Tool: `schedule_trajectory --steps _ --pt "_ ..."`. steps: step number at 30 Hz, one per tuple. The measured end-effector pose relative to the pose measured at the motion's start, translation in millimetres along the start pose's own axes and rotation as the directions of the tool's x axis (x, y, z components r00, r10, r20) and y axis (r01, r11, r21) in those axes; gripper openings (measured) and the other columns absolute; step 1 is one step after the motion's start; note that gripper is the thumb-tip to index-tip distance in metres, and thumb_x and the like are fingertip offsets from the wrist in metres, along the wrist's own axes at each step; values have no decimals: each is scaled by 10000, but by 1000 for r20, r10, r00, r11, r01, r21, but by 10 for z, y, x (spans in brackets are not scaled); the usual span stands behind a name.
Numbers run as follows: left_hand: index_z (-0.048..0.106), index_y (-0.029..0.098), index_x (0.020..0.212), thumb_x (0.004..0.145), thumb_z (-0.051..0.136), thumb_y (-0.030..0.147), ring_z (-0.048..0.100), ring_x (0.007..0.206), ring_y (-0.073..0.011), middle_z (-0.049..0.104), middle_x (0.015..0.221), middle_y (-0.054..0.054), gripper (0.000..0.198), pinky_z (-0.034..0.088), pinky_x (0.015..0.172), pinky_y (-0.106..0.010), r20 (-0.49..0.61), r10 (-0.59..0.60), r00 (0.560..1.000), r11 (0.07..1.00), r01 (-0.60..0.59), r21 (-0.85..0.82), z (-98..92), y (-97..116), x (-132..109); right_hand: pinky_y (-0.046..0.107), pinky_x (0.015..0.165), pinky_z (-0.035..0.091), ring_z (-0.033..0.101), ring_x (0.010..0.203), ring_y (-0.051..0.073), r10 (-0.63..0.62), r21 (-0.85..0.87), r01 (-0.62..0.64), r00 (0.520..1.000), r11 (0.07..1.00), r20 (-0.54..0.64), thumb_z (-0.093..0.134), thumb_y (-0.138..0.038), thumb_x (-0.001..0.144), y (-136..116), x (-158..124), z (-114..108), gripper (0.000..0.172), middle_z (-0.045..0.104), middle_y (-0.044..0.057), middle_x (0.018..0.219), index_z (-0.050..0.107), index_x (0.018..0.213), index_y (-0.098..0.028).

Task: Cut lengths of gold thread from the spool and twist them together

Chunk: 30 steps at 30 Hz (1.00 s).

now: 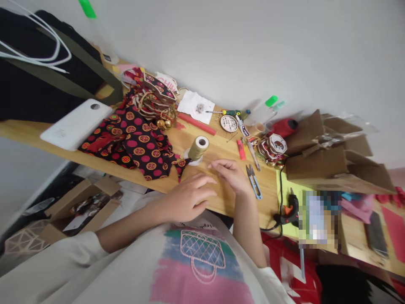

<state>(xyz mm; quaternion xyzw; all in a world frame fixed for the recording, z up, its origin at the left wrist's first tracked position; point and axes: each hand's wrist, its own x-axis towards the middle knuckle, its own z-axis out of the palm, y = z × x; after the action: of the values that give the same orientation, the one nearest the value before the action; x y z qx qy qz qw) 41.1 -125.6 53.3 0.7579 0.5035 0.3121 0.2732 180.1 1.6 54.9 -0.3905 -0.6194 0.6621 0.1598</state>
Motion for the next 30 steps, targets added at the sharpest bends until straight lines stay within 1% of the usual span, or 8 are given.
schedule_trajectory --steps 7,12,15,18,22,25,27,30 --pt "617 175 995 876 427 140 560 999 -179 617 1042 -75 226 457 898 -333 -25 -68 997 998 68 -18 -59 -133 -263 224 427 157 250 409 56 41 113 -8 956 994 -289 657 -430 666 204 -354 -116 281 320 -79 408 661 667 -149" --pt "619 189 1004 890 406 169 566 979 -181 629 1016 -71 243 464 890 -347 -60 -84 995 996 84 0 -122 -236 -281 220 430 235 331 404 68 110 100 -97 985 990 -134 592 -411 680 179 -413 -8 257 412 -57 432 587 618 -162" --pt "623 188 1000 886 415 172 567 997 -193 641 1015 -79 238 453 917 -367 -147 -90 985 995 94 19 -216 -270 -201 224 473 307 384 451 77 89 6 -89 994 996 -63 546 -396 700 89 -229 110 237 454 -45 486 569 648 -166" --pt "637 195 964 885 431 193 586 965 -185 667 974 -68 221 464 902 -355 -191 -126 973 990 111 -89 -333 -284 -132 229 489 325 399 470 85 72 -98 -72 997 993 -2 506 -362 703 22 46 221 204 456 -42 499 551 658 -169" --pt "653 191 914 869 492 239 622 856 -142 691 913 -39 174 496 796 -273 -58 -232 971 879 184 -440 -460 -327 -118 234 512 312 392 495 92 71 -198 -61 996 978 44 498 -292 702 -3 378 299 150 441 -47 508 552 640 -167" --pt "654 180 889 855 512 223 628 821 -127 699 870 -29 152 491 772 -251 70 -224 972 762 220 -609 -535 -397 -124 244 595 337 448 588 109 60 -282 -44 997 958 49 525 -215 690 -48 557 332 90 530 -24 592 567 630 -162" --pt "653 174 882 856 514 220 628 821 -125 700 862 -30 149 485 774 -248 118 -210 971 723 235 -650 -580 -450 -109 251 618 338 481 627 126 43 -448 -8 997 894 67 511 -187 720 -124 655 380 109 578 -2 637 582 642 -161" --pt "656 170 896 864 515 224 627 826 -120 701 870 -30 154 475 781 -242 151 -170 974 732 227 -642 -640 -506 -46 258 613 325 515 657 147 4 -730 108 989 675 151 451 -179 794 -291 789 519 200 633 56 712 611 677 -151"
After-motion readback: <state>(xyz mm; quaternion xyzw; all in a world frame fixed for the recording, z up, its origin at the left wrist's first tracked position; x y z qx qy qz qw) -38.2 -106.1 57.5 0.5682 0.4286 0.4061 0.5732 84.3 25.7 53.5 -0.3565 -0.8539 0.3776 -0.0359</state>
